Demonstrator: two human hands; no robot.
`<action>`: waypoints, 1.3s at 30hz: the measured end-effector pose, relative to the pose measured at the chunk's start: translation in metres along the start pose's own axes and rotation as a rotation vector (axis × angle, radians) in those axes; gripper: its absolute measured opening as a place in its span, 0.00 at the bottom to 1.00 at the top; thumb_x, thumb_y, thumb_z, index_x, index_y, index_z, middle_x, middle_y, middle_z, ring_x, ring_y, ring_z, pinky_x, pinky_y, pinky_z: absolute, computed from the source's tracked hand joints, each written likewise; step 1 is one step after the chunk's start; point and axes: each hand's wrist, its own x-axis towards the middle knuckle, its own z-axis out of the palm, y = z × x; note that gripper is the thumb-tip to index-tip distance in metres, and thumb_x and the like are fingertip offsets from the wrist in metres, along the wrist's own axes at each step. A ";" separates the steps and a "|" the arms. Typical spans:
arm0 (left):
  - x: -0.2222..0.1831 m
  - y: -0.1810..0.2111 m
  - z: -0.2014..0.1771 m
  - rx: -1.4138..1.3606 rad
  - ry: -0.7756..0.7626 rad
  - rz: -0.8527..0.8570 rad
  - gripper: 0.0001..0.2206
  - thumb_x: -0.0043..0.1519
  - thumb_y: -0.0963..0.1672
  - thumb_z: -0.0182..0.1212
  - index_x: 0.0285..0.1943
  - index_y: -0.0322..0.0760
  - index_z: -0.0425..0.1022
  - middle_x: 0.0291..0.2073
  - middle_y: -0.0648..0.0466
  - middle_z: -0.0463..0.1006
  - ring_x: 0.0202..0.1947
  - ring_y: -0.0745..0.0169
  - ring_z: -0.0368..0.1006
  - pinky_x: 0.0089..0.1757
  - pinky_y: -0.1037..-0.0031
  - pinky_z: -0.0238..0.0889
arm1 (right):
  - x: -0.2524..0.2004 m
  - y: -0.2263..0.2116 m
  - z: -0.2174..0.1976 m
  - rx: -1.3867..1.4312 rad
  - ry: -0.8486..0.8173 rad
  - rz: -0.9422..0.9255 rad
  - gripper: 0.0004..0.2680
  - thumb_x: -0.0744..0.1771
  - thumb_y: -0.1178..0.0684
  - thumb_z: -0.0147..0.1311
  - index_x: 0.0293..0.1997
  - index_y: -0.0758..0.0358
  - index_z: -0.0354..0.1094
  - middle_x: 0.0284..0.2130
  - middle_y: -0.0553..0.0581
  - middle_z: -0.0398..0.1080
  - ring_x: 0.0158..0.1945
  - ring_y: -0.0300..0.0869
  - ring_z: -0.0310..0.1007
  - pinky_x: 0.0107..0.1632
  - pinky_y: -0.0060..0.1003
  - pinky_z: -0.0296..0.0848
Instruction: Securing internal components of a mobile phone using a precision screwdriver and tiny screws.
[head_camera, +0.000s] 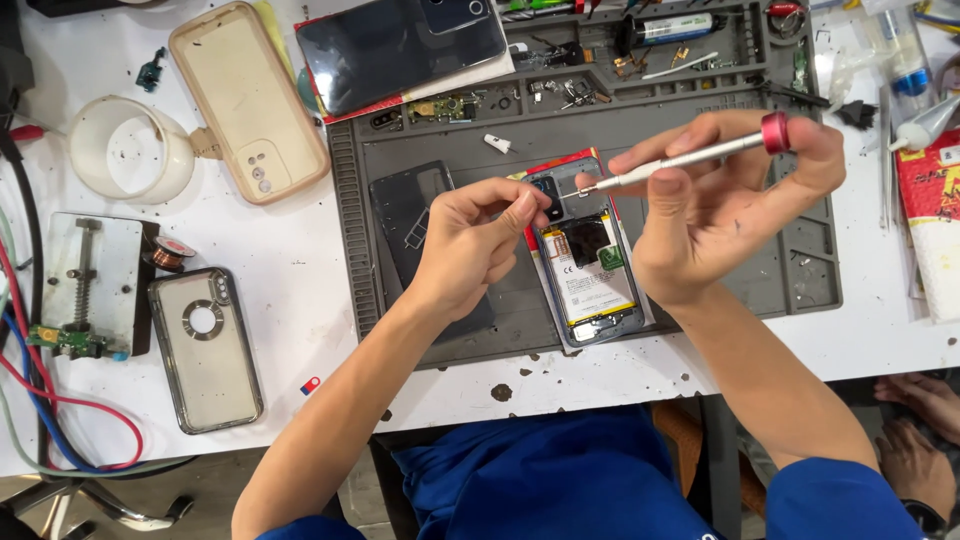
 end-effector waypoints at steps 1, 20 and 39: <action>0.000 -0.001 0.000 -0.012 -0.006 0.003 0.08 0.67 0.42 0.60 0.42 0.29 0.80 0.30 0.48 0.76 0.13 0.78 0.44 0.16 0.82 0.35 | 0.000 -0.002 -0.001 0.022 -0.037 0.024 0.17 0.75 0.60 0.44 0.70 0.44 0.44 0.44 0.67 0.58 0.24 0.58 0.71 0.30 0.52 0.80; -0.006 0.000 0.018 0.536 0.261 0.986 0.10 0.66 0.34 0.59 0.42 0.39 0.83 0.29 0.56 0.79 0.16 0.75 0.53 0.20 0.81 0.52 | -0.001 -0.005 0.001 0.036 -0.404 0.523 0.03 0.64 0.66 0.64 0.38 0.70 0.78 0.08 0.47 0.57 0.15 0.29 0.60 0.21 0.22 0.58; 0.002 -0.006 0.013 0.661 0.276 1.180 0.07 0.62 0.33 0.64 0.39 0.34 0.84 0.28 0.52 0.82 0.14 0.75 0.59 0.19 0.84 0.57 | -0.025 0.011 0.001 -0.055 -0.378 0.414 0.03 0.63 0.63 0.66 0.36 0.63 0.79 0.09 0.50 0.60 0.15 0.35 0.68 0.21 0.24 0.63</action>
